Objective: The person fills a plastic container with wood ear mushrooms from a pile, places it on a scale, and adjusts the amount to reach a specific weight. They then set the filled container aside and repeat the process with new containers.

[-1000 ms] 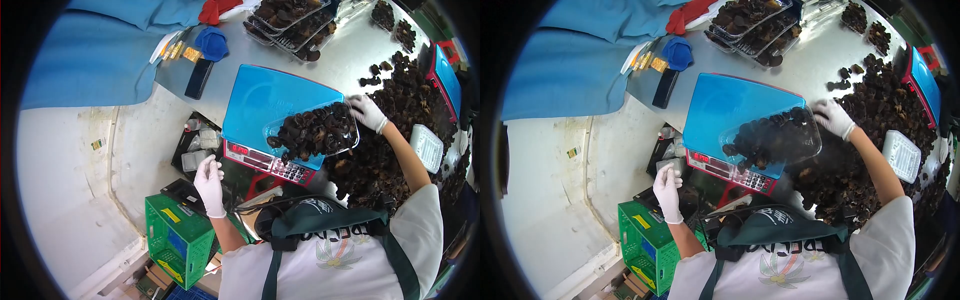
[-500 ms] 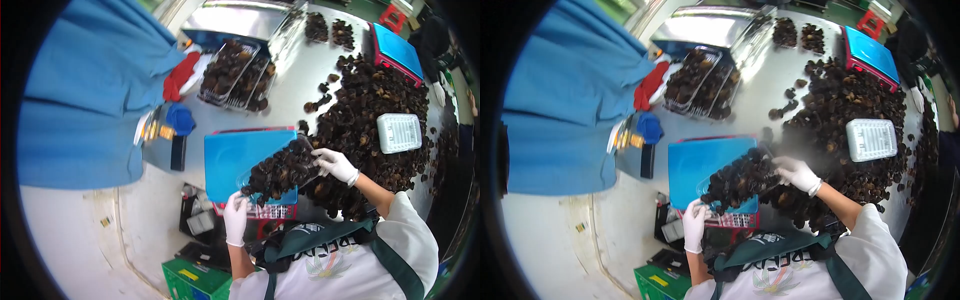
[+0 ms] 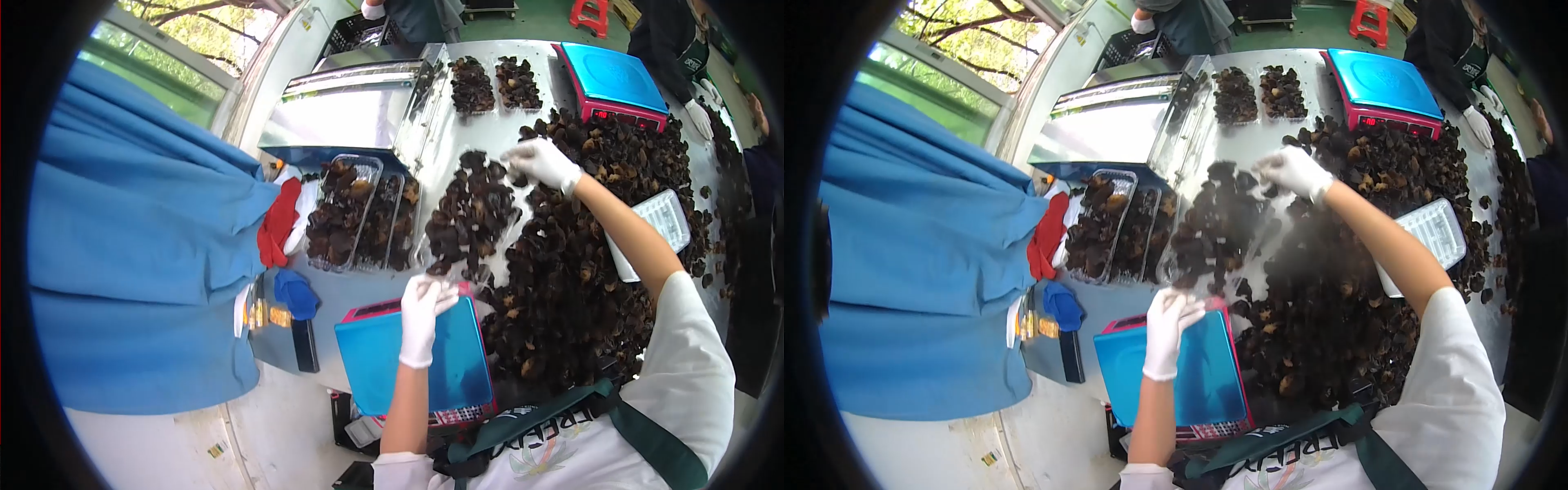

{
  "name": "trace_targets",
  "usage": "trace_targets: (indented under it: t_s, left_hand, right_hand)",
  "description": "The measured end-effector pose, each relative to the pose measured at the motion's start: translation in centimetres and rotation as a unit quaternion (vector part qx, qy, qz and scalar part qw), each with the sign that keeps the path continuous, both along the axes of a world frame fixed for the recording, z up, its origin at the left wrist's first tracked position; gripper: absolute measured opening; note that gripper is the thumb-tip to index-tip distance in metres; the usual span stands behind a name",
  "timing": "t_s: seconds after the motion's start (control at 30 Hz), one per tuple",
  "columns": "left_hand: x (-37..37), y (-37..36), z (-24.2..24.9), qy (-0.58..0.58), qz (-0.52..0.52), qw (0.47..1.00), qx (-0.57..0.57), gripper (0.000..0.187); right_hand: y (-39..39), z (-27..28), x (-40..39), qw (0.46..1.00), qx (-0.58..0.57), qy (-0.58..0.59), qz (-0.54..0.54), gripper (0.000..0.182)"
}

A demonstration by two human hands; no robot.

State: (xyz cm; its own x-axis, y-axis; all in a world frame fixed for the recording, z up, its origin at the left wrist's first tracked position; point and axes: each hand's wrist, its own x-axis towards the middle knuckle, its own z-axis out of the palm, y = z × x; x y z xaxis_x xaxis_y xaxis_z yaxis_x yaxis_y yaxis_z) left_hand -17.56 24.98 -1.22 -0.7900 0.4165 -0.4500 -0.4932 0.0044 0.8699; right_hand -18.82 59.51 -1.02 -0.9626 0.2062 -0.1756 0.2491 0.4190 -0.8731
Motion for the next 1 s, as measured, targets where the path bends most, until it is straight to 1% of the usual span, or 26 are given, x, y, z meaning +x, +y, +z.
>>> trace_targets:
  t_s: [0.03,0.07,0.13,0.17,0.23,0.27,0.3,0.33,0.37,0.4,0.47,0.5,0.53,0.6,0.67,0.73,0.8,0.83,0.87,0.93,0.97,1.0]
  left_hand:
    - [-1.6,1.4,-1.1,-0.03,0.012,0.999,0.028,0.015]
    - [-3.3,2.6,-2.6,-0.059,0.024,0.996,0.055,0.017]
    - [-6.2,4.7,-5.3,-0.102,0.042,0.991,0.081,0.02]
    - [-7.7,5.6,-6.9,-0.116,0.039,0.99,0.074,0.028]
    - [-10.3,6.9,-10.8,-0.163,0.071,0.978,0.106,0.034]
    - [-11.2,7.7,-11.9,-0.189,0.086,0.971,0.122,0.037]
    - [-11.6,8.5,-12.3,-0.207,0.103,0.966,0.117,0.044]
    - [-12.0,9.1,-12.8,-0.162,0.066,0.98,0.091,0.043]
    - [-12.5,9.4,-14.2,-0.116,0.029,0.991,0.066,0.043]
    - [-12.5,9.8,-14.8,-0.072,-0.008,0.997,0.04,0.042]
    - [-12.8,10.0,-15.6,-0.118,0.023,0.987,0.106,0.039]
    - [-12.2,10.2,-14.3,-0.133,0.06,0.985,0.097,0.039]
    - [-11.6,10.5,-12.9,-0.146,0.099,0.98,0.088,0.039]
    - [-10.4,9.6,-10.8,-0.124,0.087,0.986,0.072,0.043]
    - [-8.7,8.2,-7.8,-0.119,0.031,0.988,0.089,0.046]
    - [-6.1,7.5,-5.1,-0.047,-0.041,0.996,0.056,0.043]
    - [-3.0,7.6,-3.5,-0.005,-0.073,0.997,0.031,0.039]
    - [-1.2,7.9,-2.5,0.031,-0.112,0.993,0.011,0.035]
    - [0.5,8.2,-2.7,0.054,-0.133,0.99,-0.009,0.032]
    - [4.5,9.1,-2.7,0.125,-0.2,0.972,-0.004,0.03]
    - [6.3,9.8,-3.3,0.143,-0.193,0.971,-0.011,0.026]
    - [8.2,10.5,-2.9,0.145,-0.215,0.966,-0.006,0.027]
  right_hand:
    - [1.4,-1.5,-2.0,0.999,-0.004,0.024,-0.027,0.026]
    - [3.0,-2.9,-4.0,0.997,0.068,0.047,-0.007,0.027]
    - [3.5,-2.1,-6.5,0.996,0.079,-0.004,-0.032,0.026]
    - [4.4,-3.6,-8.0,0.996,0.08,-0.011,-0.032,0.025]
    - [6.0,-7.2,-10.8,0.994,0.098,-0.004,-0.036,0.023]
    - [6.1,-7.3,-11.5,0.992,0.119,-0.02,-0.044,0.023]
    - [7.1,-9.4,-12.6,0.987,0.16,0.009,-0.034,0.023]
    - [7.9,-11.5,-13.9,0.979,0.2,0.035,-0.024,0.024]
    - [8.5,-13.4,-14.9,0.985,0.169,0.023,-0.036,0.026]
    - [8.5,-14.2,-15.3,0.976,0.206,0.055,-0.041,0.029]
    - [8.6,-14.4,-15.0,0.977,0.201,0.038,-0.052,0.034]
    - [8.7,-14.0,-14.4,0.982,0.188,0.009,-0.031,0.04]
    - [8.5,-13.8,-13.2,0.984,0.176,0.003,-0.03,0.039]
    - [7.9,-10.1,-7.8,0.975,0.211,0.065,0.013,0.036]
    - [8.0,-5.2,-0.5,0.978,0.173,0.114,0.01,0.034]
    - [9.4,-1.6,8.0,0.952,0.235,0.193,-0.02,0.035]
    - [12.4,-0.8,16.2,0.912,0.379,0.129,-0.093,0.036]
    - [12.7,-1.9,20.4,0.865,0.461,0.095,-0.175,0.036]
    - [13.5,-3.2,24.0,0.799,0.541,0.065,-0.254,0.036]
    - [14.5,-4.9,29.9,0.824,0.472,-0.115,-0.29,0.033]
    - [13.9,-4.4,31.3,0.817,0.468,-0.135,-0.309,0.031]
    - [13.9,-4.5,32.4,0.83,0.423,-0.105,-0.349,0.029]
